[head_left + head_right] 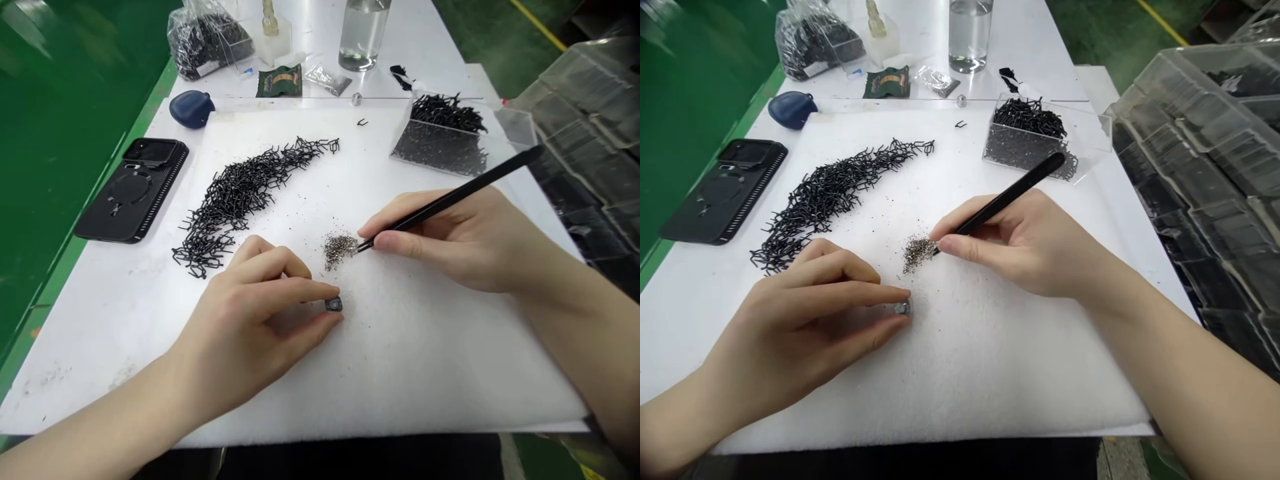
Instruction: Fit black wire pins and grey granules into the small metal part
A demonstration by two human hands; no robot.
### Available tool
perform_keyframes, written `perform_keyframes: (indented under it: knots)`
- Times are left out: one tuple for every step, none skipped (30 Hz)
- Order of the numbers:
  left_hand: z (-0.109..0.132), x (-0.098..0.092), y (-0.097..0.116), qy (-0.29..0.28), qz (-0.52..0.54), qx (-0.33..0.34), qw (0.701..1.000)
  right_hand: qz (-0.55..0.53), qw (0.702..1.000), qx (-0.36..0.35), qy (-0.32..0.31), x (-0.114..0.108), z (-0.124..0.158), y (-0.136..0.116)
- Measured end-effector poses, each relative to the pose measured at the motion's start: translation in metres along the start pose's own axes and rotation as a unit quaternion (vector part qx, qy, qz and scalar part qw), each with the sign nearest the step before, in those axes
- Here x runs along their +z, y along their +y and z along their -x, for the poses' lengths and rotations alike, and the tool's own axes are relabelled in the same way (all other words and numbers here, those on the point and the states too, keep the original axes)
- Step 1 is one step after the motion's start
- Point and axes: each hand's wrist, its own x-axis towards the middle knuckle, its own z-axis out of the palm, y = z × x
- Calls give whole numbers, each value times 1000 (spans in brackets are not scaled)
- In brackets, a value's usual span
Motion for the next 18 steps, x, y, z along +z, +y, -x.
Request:
perform_keyframes:
  knots:
    - [0, -1, 0, -3, -1, -3, 1000, -2, 1000, 6, 11, 1, 0, 0]
    - [-1, -1, 1, -9, -4, -5, 1000, -5, 1000, 13, 19, 2, 0, 0]
    - [-1, -2, 1, -15, -6, -7, 1000, -10, 1000, 20, 22, 3, 0, -1]
    - [-2, -2, 1, -16, -8, -8, 1000, -14, 999, 27, 23, 4, 0, -2]
    - [-2, -3, 2, -17, -9, -9, 1000, -17, 999, 32, 21, 4, 0, -3]
    - [-3, -3, 2, -17, -9, -11, 1000, -20, 999, 37, 20, 5, 0, -4]
    - [-4, -3, 2, -16, -9, -13, 1000, -22, 999, 41, 20, 5, 0, -6]
    - [-4, -2, 3, -16, -7, -15, 1000, -22, 999, 43, 21, 5, 0, -7]
    - [-5, -2, 3, -17, -6, -18, 1000, -19, 999, 42, 23, 5, -1, -7]
    - [-5, -2, 3, -20, -6, -20, 1000, -15, 999, 39, 25, 5, -1, -8]
    - [-5, -1, 4, -23, -5, -23, 999, -8, 999, 35, 26, 5, -1, -8]
    - [-5, -1, 4, -22, -3, -23, 999, 0, 999, 31, 24, 5, -2, -8]
    - [-4, 0, 4, -20, -2, -22, 1000, 5, 999, 27, 22, 4, -2, -8]
    - [-4, 0, 3, -18, -1, -20, 1000, 9, 999, 25, 20, 4, -2, -8]
    - [-3, 0, 3, -15, 1, -19, 1000, 12, 999, 26, 17, 4, -2, -7]
    - [-3, 1, 3, -14, 2, -18, 1000, 14, 999, 27, 15, 4, -1, -7]
    - [-2, 1, 2, -13, 2, -18, 1000, 16, 999, 26, 14, 4, -1, -7]
    - [-2, 1, 2, -14, 3, -18, 1000, 17, 999, 25, 13, 4, -1, -6]
